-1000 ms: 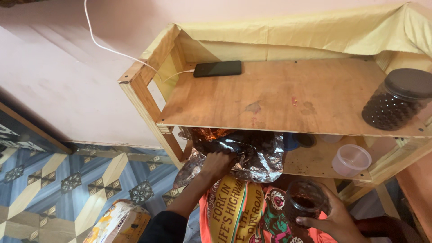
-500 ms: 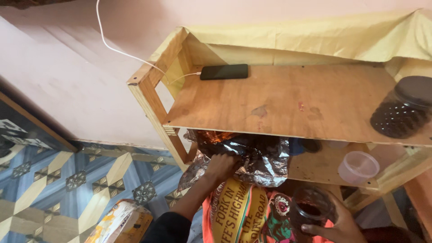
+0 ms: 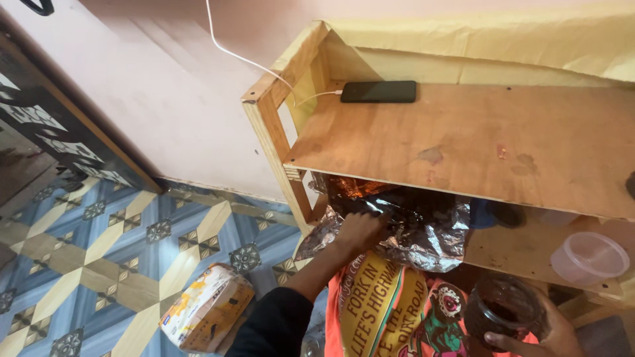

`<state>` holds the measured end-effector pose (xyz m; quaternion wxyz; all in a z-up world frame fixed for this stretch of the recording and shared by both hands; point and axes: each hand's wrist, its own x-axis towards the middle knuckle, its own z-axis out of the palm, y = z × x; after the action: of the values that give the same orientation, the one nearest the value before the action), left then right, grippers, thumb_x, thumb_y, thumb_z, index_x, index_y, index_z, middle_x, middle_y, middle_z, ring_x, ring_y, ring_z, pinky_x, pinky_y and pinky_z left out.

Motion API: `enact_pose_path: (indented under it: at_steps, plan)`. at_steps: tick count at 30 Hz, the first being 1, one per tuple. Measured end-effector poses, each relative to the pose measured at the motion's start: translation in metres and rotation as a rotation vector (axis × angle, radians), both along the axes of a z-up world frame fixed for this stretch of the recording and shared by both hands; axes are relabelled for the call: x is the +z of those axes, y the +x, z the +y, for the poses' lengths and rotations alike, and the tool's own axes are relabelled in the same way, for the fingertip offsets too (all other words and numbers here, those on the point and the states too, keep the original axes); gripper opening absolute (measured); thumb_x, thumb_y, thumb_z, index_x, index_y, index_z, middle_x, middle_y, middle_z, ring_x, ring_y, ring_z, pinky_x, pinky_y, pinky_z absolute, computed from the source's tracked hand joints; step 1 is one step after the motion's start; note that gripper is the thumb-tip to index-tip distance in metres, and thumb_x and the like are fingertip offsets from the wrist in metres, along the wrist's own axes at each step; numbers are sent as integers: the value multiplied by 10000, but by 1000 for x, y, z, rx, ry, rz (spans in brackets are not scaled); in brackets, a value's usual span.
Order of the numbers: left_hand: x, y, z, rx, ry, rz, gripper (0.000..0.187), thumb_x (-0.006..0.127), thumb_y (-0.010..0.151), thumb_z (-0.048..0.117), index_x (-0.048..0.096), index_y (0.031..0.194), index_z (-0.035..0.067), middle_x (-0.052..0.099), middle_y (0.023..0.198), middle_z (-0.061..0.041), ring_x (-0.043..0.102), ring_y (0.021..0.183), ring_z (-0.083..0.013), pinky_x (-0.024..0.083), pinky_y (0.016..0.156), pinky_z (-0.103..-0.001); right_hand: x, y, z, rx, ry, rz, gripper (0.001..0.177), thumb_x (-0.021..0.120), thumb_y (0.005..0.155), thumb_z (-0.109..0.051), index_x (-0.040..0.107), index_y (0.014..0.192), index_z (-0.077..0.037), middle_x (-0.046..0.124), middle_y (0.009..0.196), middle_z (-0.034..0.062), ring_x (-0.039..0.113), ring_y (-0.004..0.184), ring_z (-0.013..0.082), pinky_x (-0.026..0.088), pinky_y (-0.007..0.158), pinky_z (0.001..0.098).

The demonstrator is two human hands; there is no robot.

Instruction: The person opens a jar containing dark granular material, then repeatedly transfers the contents by hand from a foil-wrapped pile into the jar. The person secures the lid and places the jar on the shelf.

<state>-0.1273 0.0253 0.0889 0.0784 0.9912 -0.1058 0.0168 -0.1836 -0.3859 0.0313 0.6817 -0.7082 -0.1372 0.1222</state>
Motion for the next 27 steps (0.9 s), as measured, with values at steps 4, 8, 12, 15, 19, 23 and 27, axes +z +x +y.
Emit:
enact_pose_path:
  at_steps: [4, 8, 12, 15, 19, 23, 27]
  plan:
    - [-10, 4, 0, -8, 9, -138, 281, 650, 899, 383, 714, 916, 110, 727, 766, -155, 714, 703, -342, 534, 582, -496, 4, -4, 0, -15, -2, 5, 1088, 889, 502, 103, 422, 1479, 6, 623, 1397, 163, 571, 1320, 257, 441, 1104, 447]
    - [-21, 10, 4, 154, 49, 32, 290, 577, 984, 233, 696, 754, 102, 732, 726, -126, 739, 648, -260, 525, 568, -431, 16, -8, 3, 8, -36, -33, 1075, 898, 515, 85, 424, 1477, 13, 626, 1393, 167, 575, 1319, 259, 435, 1116, 436]
    - [-30, 10, 22, 137, 68, -224, 233, 621, 920, 234, 701, 746, 101, 719, 746, -144, 720, 699, -294, 546, 559, -451, 37, -17, 11, 22, 8, 48, 1084, 890, 520, 79, 409, 1486, -22, 588, 1430, 143, 555, 1338, 244, 461, 1093, 438]
    - [-38, 14, 19, 111, 11, -429, 208, 667, 848, 265, 721, 745, 92, 714, 726, -159, 714, 723, -342, 565, 565, -489, 52, -28, 20, 26, 13, 6, 1049, 897, 541, 57, 429, 1476, -24, 584, 1443, 140, 540, 1350, 239, 450, 1103, 425]
    - [-47, 18, 1, 51, -37, -279, 273, 668, 918, 334, 735, 945, 71, 726, 754, -188, 717, 745, -386, 579, 586, -521, 71, -35, 26, 44, -31, -38, 994, 923, 563, 13, 457, 1440, -22, 585, 1452, 116, 534, 1364, 224, 422, 1130, 396]
    - [-39, 18, -6, -15, 198, -68, 208, 650, 955, 298, 769, 922, 130, 747, 865, -142, 751, 833, -322, 602, 722, -474, 82, -36, 28, 44, -51, -76, 979, 946, 573, -41, 470, 1428, -17, 592, 1450, 111, 536, 1360, 215, 404, 1143, 376]
    - [-20, 12, -4, -25, -72, -408, 359, 737, 817, 346, 706, 1054, 78, 743, 792, -172, 731, 776, -389, 588, 584, -510, 85, -38, 29, -8, -121, -4, 1011, 965, 556, -67, 482, 1444, -43, 629, 1406, 96, 566, 1324, 191, 431, 1124, 369]
